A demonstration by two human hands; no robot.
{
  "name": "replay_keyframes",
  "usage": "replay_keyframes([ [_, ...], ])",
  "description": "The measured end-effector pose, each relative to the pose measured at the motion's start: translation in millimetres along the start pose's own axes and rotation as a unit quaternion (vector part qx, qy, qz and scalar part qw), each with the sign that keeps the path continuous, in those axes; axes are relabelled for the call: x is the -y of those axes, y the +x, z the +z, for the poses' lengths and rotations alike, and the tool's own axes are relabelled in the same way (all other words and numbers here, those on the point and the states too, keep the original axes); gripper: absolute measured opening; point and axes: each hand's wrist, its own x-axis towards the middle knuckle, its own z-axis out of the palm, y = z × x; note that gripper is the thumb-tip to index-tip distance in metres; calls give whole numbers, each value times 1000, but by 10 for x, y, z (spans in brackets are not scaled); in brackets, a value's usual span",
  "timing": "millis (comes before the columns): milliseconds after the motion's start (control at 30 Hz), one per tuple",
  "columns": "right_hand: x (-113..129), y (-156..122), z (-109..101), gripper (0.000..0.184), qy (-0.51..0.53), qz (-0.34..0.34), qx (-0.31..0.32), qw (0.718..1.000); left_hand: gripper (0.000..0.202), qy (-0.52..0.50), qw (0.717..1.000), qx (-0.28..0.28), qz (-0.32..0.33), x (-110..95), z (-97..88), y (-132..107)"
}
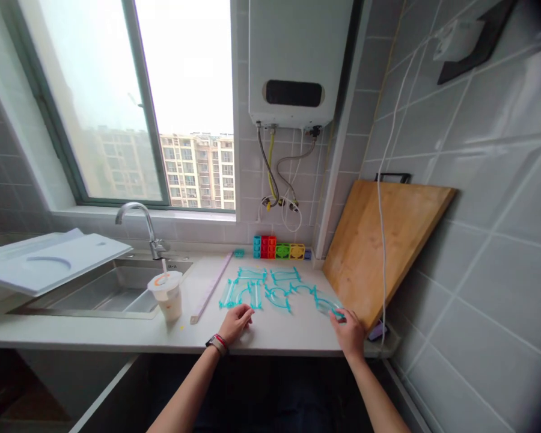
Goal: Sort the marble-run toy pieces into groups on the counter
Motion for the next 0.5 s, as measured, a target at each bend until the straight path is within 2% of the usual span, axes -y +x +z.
replay_keyframes([
  [200, 30, 2, -5, 63, 29, 14, -6, 999, 40, -14, 1000, -12, 8, 30, 37, 9],
  [367, 56, -1, -36, 61, 73, 96, -25, 992, 39, -26, 999, -26, 23, 36, 73, -17],
  [433, 115, -12, -19, 57, 137, 144, -27, 980, 42, -34, 998, -37, 27, 6, 120, -32],
  [500, 229, -36, 48, 58, 244, 187, -17, 951, 43, -43, 998, -41, 32, -50, 211, -45],
])
